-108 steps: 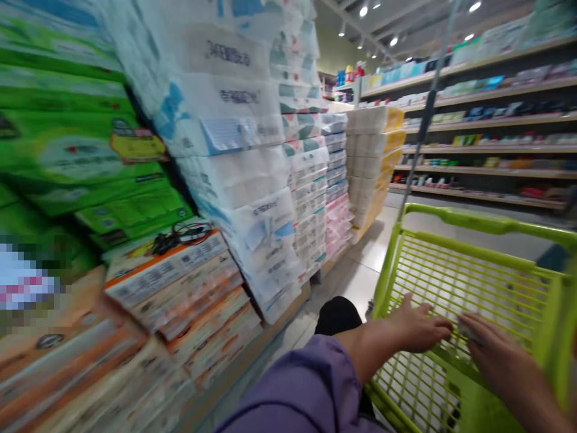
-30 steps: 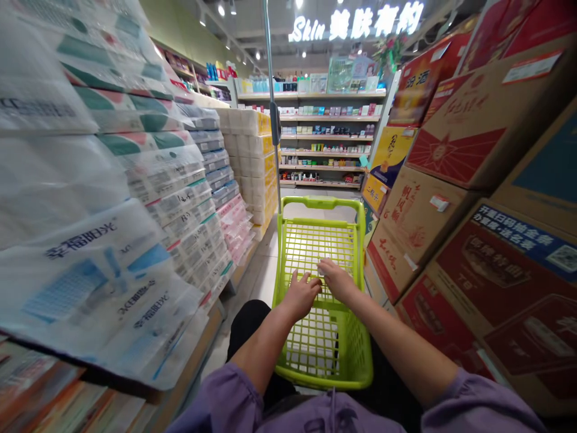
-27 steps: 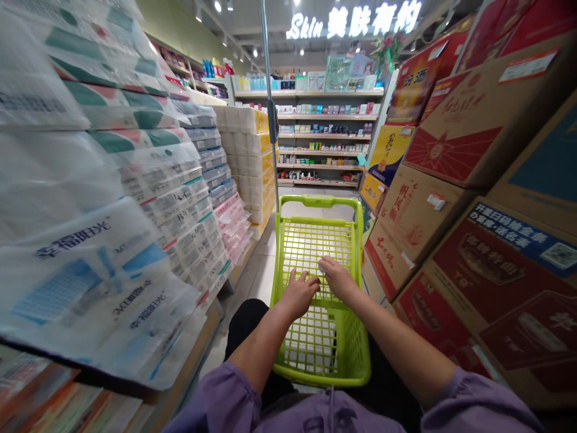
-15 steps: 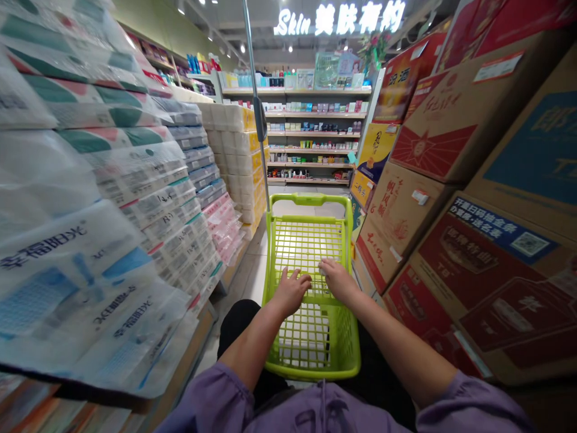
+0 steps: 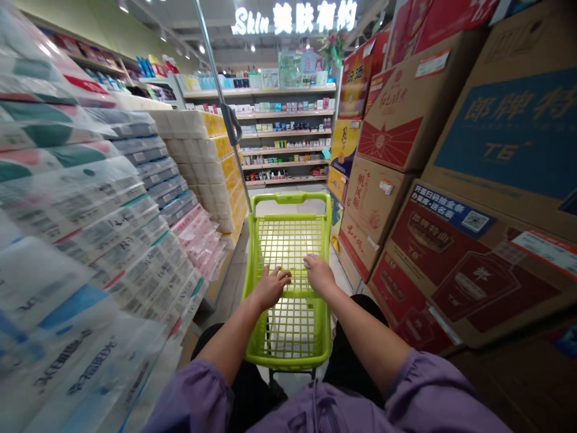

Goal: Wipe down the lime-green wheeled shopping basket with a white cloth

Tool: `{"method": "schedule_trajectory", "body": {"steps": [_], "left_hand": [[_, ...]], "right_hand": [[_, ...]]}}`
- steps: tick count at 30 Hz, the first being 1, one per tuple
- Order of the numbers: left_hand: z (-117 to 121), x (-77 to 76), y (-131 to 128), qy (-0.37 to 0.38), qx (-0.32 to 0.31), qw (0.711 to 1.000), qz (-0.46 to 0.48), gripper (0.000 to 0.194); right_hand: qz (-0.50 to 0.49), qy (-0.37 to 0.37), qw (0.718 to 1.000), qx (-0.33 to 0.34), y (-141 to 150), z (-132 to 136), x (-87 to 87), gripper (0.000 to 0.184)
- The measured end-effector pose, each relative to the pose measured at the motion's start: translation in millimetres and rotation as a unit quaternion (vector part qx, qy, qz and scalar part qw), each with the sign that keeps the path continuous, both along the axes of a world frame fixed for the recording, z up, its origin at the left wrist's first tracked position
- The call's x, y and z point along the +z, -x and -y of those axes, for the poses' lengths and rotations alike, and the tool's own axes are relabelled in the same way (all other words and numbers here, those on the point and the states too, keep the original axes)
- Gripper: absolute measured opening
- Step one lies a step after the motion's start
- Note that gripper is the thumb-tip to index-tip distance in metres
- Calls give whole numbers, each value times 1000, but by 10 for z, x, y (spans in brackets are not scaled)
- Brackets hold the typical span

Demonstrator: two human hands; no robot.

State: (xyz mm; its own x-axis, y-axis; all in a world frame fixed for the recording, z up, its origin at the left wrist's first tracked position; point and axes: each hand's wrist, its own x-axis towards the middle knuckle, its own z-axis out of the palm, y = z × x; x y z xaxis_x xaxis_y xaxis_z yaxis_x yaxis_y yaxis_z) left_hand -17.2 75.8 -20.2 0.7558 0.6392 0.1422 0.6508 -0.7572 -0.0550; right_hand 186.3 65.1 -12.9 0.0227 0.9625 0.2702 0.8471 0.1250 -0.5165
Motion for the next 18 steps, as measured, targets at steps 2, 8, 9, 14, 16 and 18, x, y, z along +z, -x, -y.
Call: {"method": "schedule_trajectory", "body": {"steps": [2, 8, 9, 14, 16, 18], "left_hand": [[-44, 26, 6, 13, 0, 1000, -15, 39], [-9, 119, -79, 38, 42, 997, -48, 40], [23, 137, -96, 41, 49, 996, -54, 41], [366, 206, -245, 49, 111, 991, -57, 46], [607, 203, -378, 64, 140, 988, -18, 44], [872, 186, -550, 98, 139, 985, 33, 40]], "right_hand": [[-6, 7, 1000, -9, 46, 1, 22, 38], [-43, -10, 999, -24, 162, 127, 54, 35], [-50, -12, 998, -23, 164, 160, 58, 35], [-92, -17, 995, -16, 104, 313, 98, 38], [-99, -10, 995, -16, 76, 355, 119, 38], [-104, -3, 994, -15, 55, 383, 137, 37]]}}
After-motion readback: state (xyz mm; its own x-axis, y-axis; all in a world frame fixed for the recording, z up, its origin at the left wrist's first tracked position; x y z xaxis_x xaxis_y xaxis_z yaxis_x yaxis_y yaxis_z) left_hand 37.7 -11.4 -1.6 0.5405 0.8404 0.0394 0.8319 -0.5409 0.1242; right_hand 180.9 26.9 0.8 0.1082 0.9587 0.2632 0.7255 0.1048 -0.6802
